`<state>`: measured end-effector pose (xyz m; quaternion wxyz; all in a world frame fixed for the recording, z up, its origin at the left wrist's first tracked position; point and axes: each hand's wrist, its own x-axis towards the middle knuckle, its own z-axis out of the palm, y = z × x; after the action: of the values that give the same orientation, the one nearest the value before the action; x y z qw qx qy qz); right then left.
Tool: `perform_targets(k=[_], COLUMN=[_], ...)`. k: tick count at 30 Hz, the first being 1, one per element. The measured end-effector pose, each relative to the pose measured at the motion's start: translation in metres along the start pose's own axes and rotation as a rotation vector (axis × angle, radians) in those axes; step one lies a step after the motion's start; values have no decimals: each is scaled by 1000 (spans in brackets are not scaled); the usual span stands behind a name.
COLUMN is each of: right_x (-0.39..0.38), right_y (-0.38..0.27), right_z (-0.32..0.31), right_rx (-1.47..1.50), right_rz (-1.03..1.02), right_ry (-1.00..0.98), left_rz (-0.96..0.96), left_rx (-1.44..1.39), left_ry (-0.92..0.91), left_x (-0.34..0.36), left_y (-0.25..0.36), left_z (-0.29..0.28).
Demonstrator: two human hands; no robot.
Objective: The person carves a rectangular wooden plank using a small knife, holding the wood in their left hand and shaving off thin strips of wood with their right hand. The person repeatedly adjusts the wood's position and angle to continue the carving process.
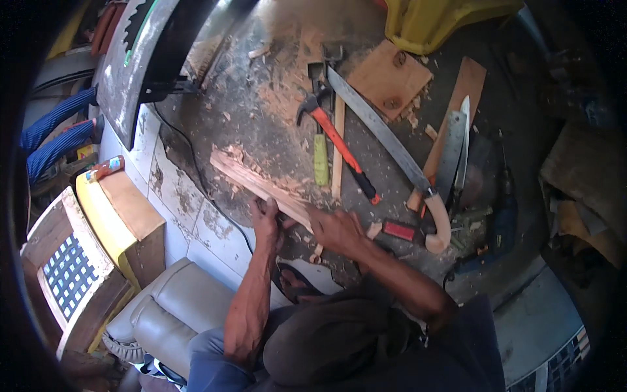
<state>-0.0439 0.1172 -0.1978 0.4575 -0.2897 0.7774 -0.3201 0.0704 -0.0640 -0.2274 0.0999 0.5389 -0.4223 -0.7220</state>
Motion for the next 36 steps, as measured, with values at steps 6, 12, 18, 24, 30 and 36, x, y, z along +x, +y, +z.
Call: perform_targets(k=[6,12,18,24,30,36], right_x=[7,17,25,-17,-63,-74], right_y=[-3,-21,-6,0,-40,-109], right_z=[1,-13,-8,-62,-112,-147], right_rx=[-7,-30,-68,288,158,254], right_rz=[-8,3,11,2,22,-61], right_ry=[18,-47,23,198,258,175], left_rz=[-16,7,-59,-63,-55,136], left_rx=[19,29,33,228,209,84], left_ry=[21,56,-20,30,-264,-569], left_x=[-5,0,-1,19,-41,-133], left_y=[-9,-2,9,32,132,216], left_z=[-6,-2,6,4,-9,-11])
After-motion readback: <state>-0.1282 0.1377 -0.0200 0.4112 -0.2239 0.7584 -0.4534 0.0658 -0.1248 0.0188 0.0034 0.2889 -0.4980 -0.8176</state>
